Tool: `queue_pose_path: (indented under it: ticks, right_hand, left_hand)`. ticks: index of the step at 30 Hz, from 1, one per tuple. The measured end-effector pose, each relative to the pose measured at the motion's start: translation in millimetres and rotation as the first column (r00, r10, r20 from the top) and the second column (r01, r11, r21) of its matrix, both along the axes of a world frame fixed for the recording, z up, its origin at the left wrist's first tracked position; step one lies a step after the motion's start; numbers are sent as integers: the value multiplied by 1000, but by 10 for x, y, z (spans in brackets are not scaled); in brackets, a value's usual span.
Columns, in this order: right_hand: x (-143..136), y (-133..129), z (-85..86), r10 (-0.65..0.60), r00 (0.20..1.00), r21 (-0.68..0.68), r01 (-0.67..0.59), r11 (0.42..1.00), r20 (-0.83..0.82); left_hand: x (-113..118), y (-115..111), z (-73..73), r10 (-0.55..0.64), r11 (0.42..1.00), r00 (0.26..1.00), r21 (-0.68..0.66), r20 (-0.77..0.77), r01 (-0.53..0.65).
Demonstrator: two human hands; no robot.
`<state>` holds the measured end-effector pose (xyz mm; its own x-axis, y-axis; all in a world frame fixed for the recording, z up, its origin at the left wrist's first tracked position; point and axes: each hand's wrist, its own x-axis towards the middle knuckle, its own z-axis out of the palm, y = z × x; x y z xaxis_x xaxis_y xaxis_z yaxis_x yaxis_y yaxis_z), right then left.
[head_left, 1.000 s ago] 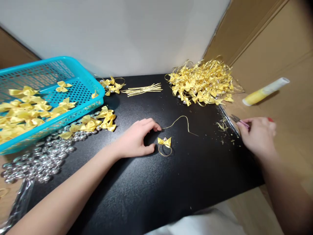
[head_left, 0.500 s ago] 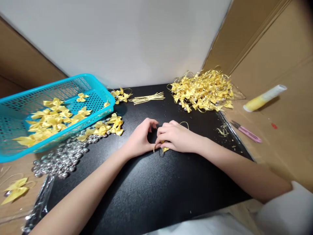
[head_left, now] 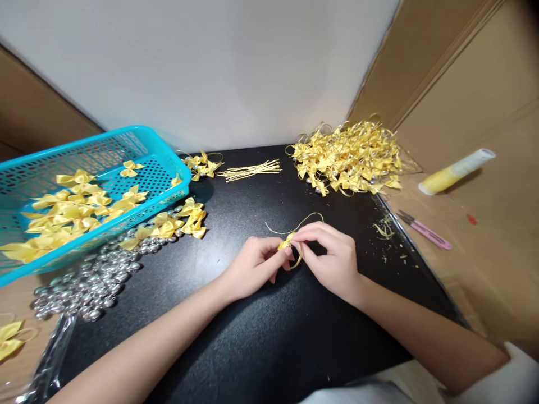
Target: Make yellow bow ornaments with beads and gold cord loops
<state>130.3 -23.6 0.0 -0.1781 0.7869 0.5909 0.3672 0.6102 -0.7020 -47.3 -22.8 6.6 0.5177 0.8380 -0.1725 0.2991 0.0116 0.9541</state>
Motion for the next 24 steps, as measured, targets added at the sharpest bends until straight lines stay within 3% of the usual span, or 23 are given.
queue_pose_path:
  ticks: [4,7,15,24]
  right_hand:
    - [-14,-2,-57,-23,999,-104,26,994,28]
    - [-1,14,-59,-13,997,-142,23,990,73]
    - [70,47,-54,14,964,8,-17,1000,265]
    - [88,54,13,-34,966,-52,49,997,255]
  left_hand:
    - [9,-16,-30,1,975,994,223,-112,24]
    - [14,-20,-36,8,947,988,317,-153,42]
    - [10,-33,-62,47,942,989,336,-140,3]
    - [10,-39,-93,107,956,990,284,-92,-77]
